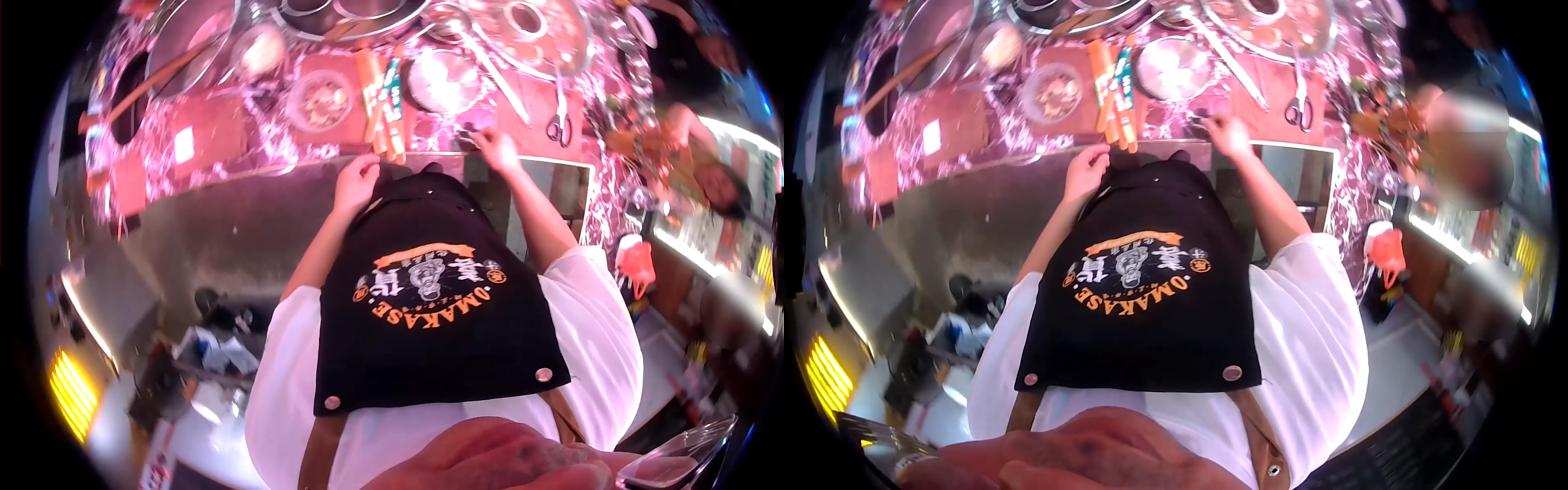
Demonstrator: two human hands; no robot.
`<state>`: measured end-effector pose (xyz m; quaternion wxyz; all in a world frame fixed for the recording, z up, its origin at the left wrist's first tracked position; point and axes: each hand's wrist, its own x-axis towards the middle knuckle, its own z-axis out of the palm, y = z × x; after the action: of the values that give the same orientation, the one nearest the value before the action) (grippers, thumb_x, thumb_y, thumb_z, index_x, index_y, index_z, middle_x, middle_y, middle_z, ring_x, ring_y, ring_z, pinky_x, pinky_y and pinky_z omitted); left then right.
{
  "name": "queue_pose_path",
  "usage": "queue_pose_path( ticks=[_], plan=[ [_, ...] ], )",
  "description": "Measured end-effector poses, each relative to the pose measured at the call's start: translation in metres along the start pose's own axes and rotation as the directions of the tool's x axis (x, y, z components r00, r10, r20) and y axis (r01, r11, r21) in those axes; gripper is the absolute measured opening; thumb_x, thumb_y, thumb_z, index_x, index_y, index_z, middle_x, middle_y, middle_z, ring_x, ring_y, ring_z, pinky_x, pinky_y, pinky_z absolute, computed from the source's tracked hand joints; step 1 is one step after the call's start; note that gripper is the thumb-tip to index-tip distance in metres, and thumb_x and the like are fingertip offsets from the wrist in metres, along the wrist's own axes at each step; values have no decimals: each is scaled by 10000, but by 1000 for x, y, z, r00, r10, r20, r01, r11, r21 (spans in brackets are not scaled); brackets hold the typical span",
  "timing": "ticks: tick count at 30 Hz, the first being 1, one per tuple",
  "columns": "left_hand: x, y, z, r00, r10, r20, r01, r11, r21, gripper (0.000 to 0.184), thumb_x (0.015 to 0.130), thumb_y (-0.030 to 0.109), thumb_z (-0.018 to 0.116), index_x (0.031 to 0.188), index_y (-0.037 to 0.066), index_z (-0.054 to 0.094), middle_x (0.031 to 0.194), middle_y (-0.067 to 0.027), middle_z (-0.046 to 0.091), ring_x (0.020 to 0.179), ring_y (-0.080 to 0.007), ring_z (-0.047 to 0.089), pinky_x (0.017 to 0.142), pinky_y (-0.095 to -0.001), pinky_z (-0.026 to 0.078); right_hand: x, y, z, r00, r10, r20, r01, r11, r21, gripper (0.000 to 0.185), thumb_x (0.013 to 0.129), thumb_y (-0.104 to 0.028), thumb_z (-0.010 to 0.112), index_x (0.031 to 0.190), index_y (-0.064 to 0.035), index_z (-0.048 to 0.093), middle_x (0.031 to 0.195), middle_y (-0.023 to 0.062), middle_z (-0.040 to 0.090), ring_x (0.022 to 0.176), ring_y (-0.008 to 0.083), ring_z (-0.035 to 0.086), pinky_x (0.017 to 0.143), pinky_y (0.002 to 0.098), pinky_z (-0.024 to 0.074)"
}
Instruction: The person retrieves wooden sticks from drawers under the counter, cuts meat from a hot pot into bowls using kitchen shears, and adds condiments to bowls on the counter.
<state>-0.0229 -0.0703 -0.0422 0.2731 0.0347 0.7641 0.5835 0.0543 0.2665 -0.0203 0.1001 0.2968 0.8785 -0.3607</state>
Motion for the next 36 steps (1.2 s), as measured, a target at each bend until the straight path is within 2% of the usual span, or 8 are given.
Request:
queue_pose_path(
  ticks=[3,10,15,22,26,28,30,36],
  plan=[
    [12,48,14,943,69,326,-150,961,230,211,922,149,604,1072,11,658,908,-79,703,833,-147,665,755,-276,511,33,111,-53,857,-2,-515,-58,993,-101,305,809,-332,706,946,-59,699,843,142,702,781,274,687,746,391,522],
    [93,149,176,695,243,676,-671,557,489,240,892,251,538,924,56,673,867,-153,676,848,-368,649,760,-485,504,62,165,-118,900,128,-417,-240,944,-229,446,716,-261,772,1070,-34,623,968,164,679,900,318,665,819,402,517],
    [179,185,305,842,108,529,-515,451,729,287,879,293,550,918,61,716,949,-159,699,898,-339,676,798,-450,526,70,155,-147,942,209,-263,-284,914,-291,475,718,-293,756,1084,-32,605,980,196,679,921,361,663,803,428,521],
    [194,180,348,977,-145,159,-45,581,812,361,865,386,586,938,61,726,957,-168,708,939,-331,679,820,-434,527,51,205,-163,981,189,-46,-123,784,608,346,896,-16,555,1220,-32,433,900,69,646,739,102,585,633,241,454],
    [168,179,342,948,295,122,-320,878,356,293,952,276,517,1076,32,620,865,-170,699,718,-327,692,678,-443,539,32,162,-206,957,284,65,-268,770,579,391,897,-71,537,1274,-89,434,1204,69,555,962,136,573,778,242,460],
    [134,208,303,973,-107,205,146,972,-183,237,1011,241,464,981,35,579,731,-116,662,692,-208,674,627,-353,504,49,205,-189,995,80,-52,-34,810,585,491,873,-22,513,1352,-74,417,1284,94,506,1161,219,512,936,331,459],
    [108,196,241,992,26,-123,-52,976,-211,204,994,216,512,1042,32,587,877,-79,610,831,-198,617,751,-330,486,56,184,-190,996,89,-27,-44,710,703,439,911,0,474,1339,-64,403,1275,102,513,1107,183,537,867,291,479],
    [51,88,27,436,-88,-896,80,995,-59,308,909,276,625,919,-31,641,788,-79,640,727,-160,575,679,-345,485,79,173,-178,997,71,-20,-27,607,794,364,933,-11,493,1285,-61,417,992,55,579,727,94,530,567,206,401]
  ],
)
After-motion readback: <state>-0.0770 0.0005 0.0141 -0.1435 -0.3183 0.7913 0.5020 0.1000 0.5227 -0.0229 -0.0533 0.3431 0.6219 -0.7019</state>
